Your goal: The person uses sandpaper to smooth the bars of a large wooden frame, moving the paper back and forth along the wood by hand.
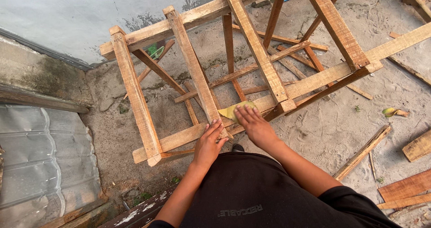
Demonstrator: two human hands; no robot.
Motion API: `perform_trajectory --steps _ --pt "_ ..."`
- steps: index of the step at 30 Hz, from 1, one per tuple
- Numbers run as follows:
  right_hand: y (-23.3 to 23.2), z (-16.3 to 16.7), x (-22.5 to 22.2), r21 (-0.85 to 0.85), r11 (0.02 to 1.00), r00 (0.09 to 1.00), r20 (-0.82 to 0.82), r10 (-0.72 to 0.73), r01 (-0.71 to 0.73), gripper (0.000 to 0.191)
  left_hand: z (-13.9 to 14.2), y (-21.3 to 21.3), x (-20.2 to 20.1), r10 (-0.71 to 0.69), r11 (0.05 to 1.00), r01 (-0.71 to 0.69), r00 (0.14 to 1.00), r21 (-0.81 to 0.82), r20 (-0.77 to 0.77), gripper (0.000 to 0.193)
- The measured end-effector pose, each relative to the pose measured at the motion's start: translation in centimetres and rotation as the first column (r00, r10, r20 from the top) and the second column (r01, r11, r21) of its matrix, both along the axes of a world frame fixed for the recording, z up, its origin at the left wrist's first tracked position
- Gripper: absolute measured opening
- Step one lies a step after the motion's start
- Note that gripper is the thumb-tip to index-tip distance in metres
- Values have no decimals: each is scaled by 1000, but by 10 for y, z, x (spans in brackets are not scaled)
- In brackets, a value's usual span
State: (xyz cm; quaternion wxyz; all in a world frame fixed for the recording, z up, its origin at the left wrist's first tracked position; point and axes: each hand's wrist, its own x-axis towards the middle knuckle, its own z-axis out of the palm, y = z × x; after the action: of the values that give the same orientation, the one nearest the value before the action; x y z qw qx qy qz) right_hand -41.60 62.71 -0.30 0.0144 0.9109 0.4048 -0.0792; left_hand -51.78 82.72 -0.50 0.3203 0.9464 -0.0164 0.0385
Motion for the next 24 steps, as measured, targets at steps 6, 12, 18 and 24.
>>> perform_trajectory --steps 6,12,18,24 --pt "-9 -1 7 -2 995 993 53 -103 103 65 3 -1 -1 6 1000 -6 1000 -6 -9 52" --pt "-8 5 3 28 960 960 22 -278 277 66 4 0 -1 7 1000 -7 1000 -14 26 53" --pt "-10 10 9 38 995 994 -62 -91 93 66 2 -3 1 -5 999 6 999 38 -35 55" --pt "-10 6 10 -112 964 967 110 -229 241 65 7 11 -4 96 954 -23 968 298 -232 112"
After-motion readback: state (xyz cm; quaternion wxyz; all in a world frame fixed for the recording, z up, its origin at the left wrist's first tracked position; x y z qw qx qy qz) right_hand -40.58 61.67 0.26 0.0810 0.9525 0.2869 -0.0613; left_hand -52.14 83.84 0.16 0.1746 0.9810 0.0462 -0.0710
